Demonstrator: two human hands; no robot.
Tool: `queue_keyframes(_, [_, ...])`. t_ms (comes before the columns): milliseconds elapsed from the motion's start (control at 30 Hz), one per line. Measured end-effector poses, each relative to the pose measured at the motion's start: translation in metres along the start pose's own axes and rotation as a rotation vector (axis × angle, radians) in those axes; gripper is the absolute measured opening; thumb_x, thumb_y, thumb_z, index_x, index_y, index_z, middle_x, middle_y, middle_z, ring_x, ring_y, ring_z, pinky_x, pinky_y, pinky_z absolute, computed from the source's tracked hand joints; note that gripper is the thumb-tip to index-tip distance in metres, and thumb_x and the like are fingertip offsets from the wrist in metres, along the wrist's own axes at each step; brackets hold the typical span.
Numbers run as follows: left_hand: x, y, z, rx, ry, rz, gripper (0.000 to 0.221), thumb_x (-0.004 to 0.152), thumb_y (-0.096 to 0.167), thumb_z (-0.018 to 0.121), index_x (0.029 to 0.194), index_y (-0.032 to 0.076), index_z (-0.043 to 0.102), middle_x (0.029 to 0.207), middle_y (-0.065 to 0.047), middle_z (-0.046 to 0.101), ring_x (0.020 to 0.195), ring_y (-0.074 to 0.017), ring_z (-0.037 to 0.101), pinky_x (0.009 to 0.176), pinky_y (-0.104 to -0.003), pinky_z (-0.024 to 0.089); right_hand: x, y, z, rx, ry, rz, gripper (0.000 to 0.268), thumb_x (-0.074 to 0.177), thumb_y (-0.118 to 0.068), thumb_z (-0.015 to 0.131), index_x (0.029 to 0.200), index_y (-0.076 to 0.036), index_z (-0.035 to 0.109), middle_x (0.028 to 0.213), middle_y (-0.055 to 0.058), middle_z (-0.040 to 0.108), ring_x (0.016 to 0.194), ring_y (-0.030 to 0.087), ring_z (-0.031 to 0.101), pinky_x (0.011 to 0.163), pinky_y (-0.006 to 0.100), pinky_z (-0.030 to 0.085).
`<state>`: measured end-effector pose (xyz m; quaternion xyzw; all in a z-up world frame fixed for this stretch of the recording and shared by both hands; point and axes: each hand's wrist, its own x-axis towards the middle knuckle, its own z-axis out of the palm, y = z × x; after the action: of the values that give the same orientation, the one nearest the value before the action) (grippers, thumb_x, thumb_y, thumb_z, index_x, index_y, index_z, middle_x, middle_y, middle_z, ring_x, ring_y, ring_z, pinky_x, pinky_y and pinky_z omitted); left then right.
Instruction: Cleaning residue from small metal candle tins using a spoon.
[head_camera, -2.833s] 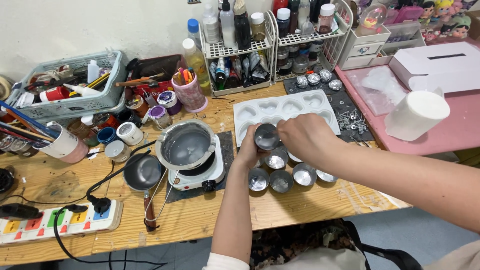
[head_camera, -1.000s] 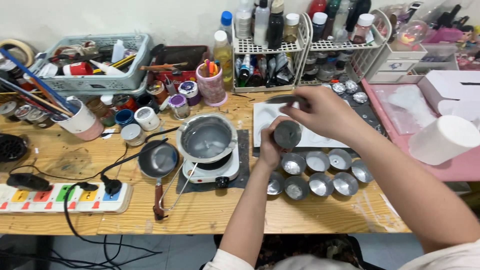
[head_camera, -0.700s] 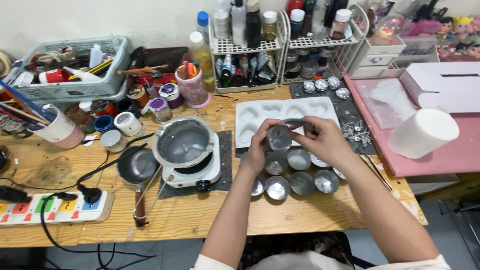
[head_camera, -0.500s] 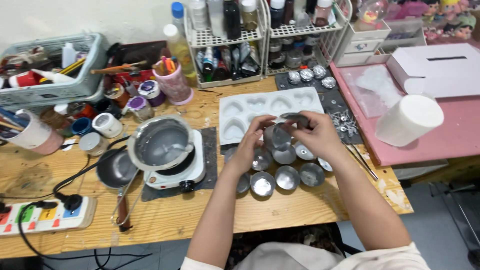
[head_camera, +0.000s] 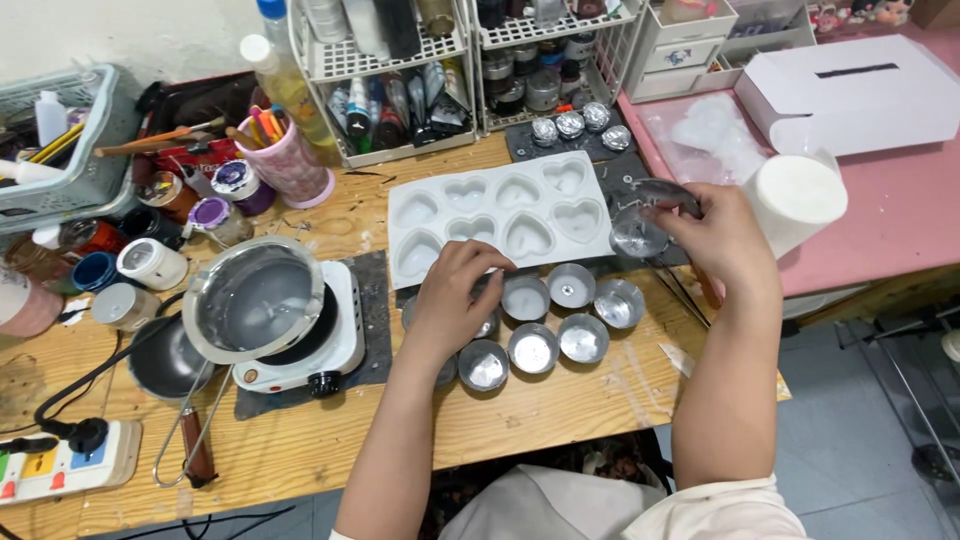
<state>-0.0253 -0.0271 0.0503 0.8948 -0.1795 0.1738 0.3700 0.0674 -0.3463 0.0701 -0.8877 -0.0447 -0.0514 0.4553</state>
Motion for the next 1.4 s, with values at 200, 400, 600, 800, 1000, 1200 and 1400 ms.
queue_keyframes(200, [-0.004,0.013,0.03,0.076,-0.113,0.161,0.018,0.092,0.019,0.068,0.109,0.014,0.073,0.115,-0.004,0.067,0.118,-0.0251,0.057,0.105,-0.046,0.042,0.006,0.033,-0.019,-0.003,-0.058,0.063,0.022,0.084,-0.018,0.082,0.097,-0.002,0.077,0.069,-0.004,0.056,0.065,0.007,0.044,0.056,0.028,0.038])
queue_keyframes(400, [-0.016,0.081,0.07,0.268,-0.187,0.383,0.018,0.088,0.025,0.07,0.096,0.009,0.073,0.111,-0.007,0.068,0.116,-0.0255,0.058,0.105,-0.048,0.04,0.002,0.033,-0.028,-0.038,-0.093,-0.018,0.022,0.085,-0.018,0.082,0.1,-0.002,0.078,0.069,-0.003,0.057,0.066,0.006,0.044,0.056,0.027,0.039])
queue_keyframes(600, [-0.009,0.089,0.099,0.502,-0.386,0.333,0.017,0.085,0.019,0.067,0.097,0.008,0.074,0.104,-0.003,0.068,0.11,-0.0214,0.06,0.103,-0.047,0.041,-0.042,0.013,-0.041,0.122,-0.152,0.149,0.03,0.085,-0.014,0.072,0.115,-0.011,0.078,0.067,-0.001,0.062,0.055,0.01,0.049,0.048,0.03,0.036])
queue_keyframes(800, [0.007,0.07,0.113,0.526,-0.275,0.378,0.029,0.085,0.011,0.062,0.112,0.007,0.072,0.111,-0.001,0.068,0.111,-0.0193,0.06,0.1,-0.048,0.041,-0.087,0.056,-0.005,0.011,-0.19,0.138,0.023,0.082,-0.014,0.079,0.103,-0.002,0.079,0.065,0.001,0.059,0.06,0.007,0.046,0.051,0.029,0.039])
queue_keyframes(1000, [0.014,0.042,0.103,0.188,-0.333,0.3,0.035,0.082,0.012,0.066,0.116,0.009,0.071,0.127,-0.006,0.067,0.122,-0.023,0.059,0.106,-0.049,0.037,-0.099,0.06,0.026,-0.037,-0.087,0.134,0.023,0.082,-0.019,0.079,0.094,0.0,0.077,0.06,0.006,0.059,0.056,0.011,0.049,0.052,0.032,0.042])
queue_keyframes(1200, [0.024,0.026,0.028,0.161,-0.293,0.048,0.029,0.092,0.015,0.064,0.121,0.012,0.069,0.129,-0.003,0.068,0.124,-0.0242,0.059,0.105,-0.043,0.041,-0.113,0.034,0.016,-0.18,-0.011,0.197,0.03,0.082,-0.028,0.081,0.095,-0.002,0.077,0.057,0.011,0.05,0.052,0.016,0.043,0.051,0.037,0.036])
queue_keyframes(1400, [0.013,0.002,0.0,0.194,-0.366,-0.141,0.049,0.083,0.038,0.078,0.124,0.014,0.068,0.129,-0.006,0.066,0.125,-0.027,0.056,0.106,-0.042,0.039,-0.113,0.008,0.012,-0.056,0.125,0.044,0.027,0.085,-0.023,0.081,0.099,0.0,0.075,0.06,0.008,0.049,0.057,0.01,0.039,0.051,0.032,0.035])
